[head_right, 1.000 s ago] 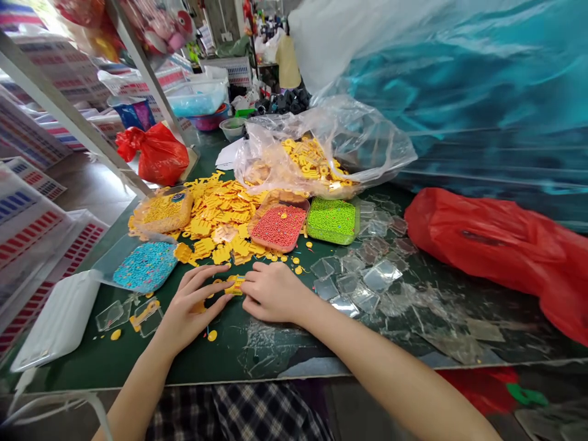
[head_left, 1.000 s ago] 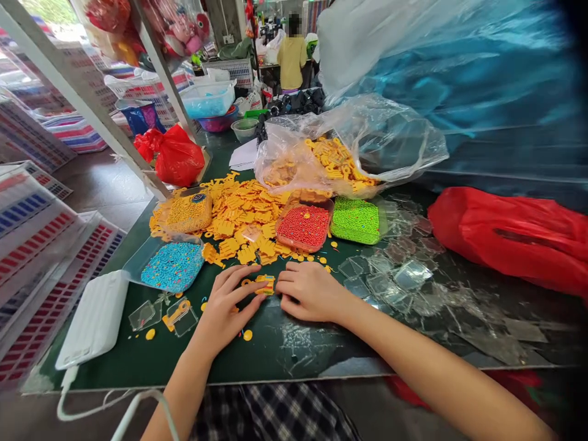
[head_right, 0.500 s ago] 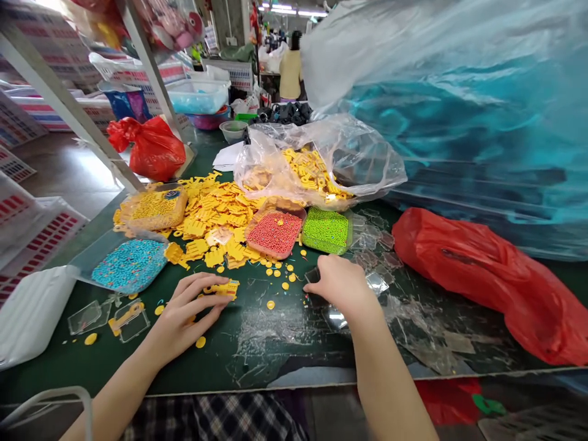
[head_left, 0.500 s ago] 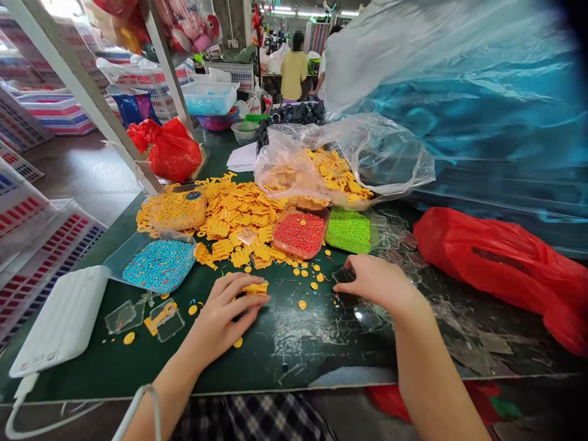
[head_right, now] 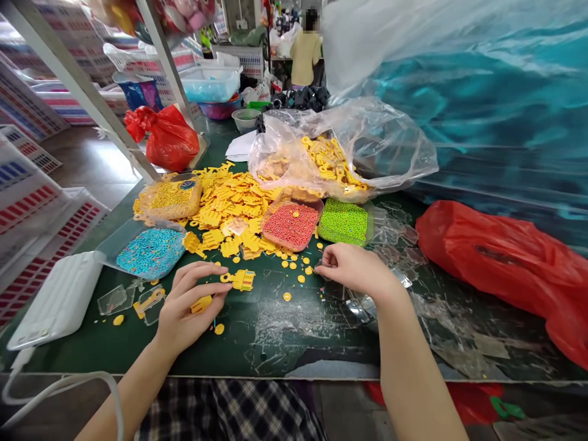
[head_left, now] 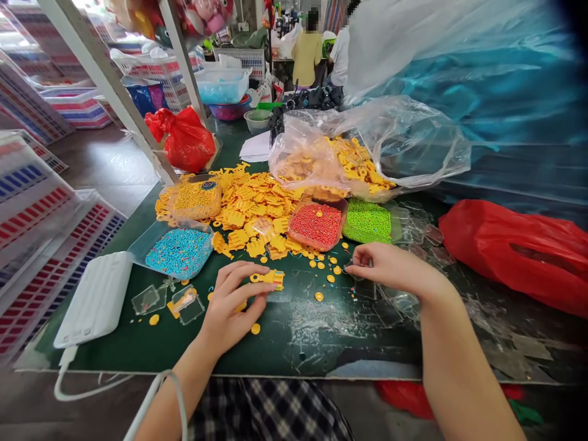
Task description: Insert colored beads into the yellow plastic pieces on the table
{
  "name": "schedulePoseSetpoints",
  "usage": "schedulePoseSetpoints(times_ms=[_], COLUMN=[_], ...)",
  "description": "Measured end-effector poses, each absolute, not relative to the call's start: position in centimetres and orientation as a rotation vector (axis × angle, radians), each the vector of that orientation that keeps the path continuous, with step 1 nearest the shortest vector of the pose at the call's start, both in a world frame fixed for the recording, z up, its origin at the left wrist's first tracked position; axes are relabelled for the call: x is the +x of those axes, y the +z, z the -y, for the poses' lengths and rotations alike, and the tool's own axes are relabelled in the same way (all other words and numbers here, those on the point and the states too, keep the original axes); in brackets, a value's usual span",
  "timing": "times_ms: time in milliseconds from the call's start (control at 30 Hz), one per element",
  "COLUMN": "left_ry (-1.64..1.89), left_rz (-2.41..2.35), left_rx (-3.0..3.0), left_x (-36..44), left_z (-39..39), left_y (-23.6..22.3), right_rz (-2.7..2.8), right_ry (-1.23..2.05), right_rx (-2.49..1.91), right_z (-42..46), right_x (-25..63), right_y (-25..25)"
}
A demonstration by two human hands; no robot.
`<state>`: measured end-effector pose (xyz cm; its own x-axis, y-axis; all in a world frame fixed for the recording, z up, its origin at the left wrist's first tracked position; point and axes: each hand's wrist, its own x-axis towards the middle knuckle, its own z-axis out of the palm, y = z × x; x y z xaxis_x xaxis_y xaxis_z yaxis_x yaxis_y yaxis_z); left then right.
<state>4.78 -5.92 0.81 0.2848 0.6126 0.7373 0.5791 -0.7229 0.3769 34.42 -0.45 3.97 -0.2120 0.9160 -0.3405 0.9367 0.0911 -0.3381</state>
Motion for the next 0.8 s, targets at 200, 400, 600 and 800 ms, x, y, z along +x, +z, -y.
schedulePoseSetpoints(times_ms=[200, 400, 600, 800], left_ry=[1.332, 1.087, 1.019, 0.873], left_rz=[-1.329, -1.333, -1.281, -1.295], left_rx=[2.409, 2.447, 2.501, 2.38], left_x=[4.6, 4.7, 4.4, 4.0], left_z=[5.8, 5.7, 5.4, 5.2], left_y=[0.4, -0.1, -0.2, 0.4], right_rz=[-2.674, -2.114, -1.942, -2.084], right_ry=[-1.746, -2.69, -2.85, -2.722], right_rx=[1.821, 1.639, 1.575, 1.592], right_z=[1.9, 4.0, 4.1, 4.1], right_x=[28.2, 23.4, 23.4, 23.8], right_y=[2.2, 0.0, -0.1, 0.3])
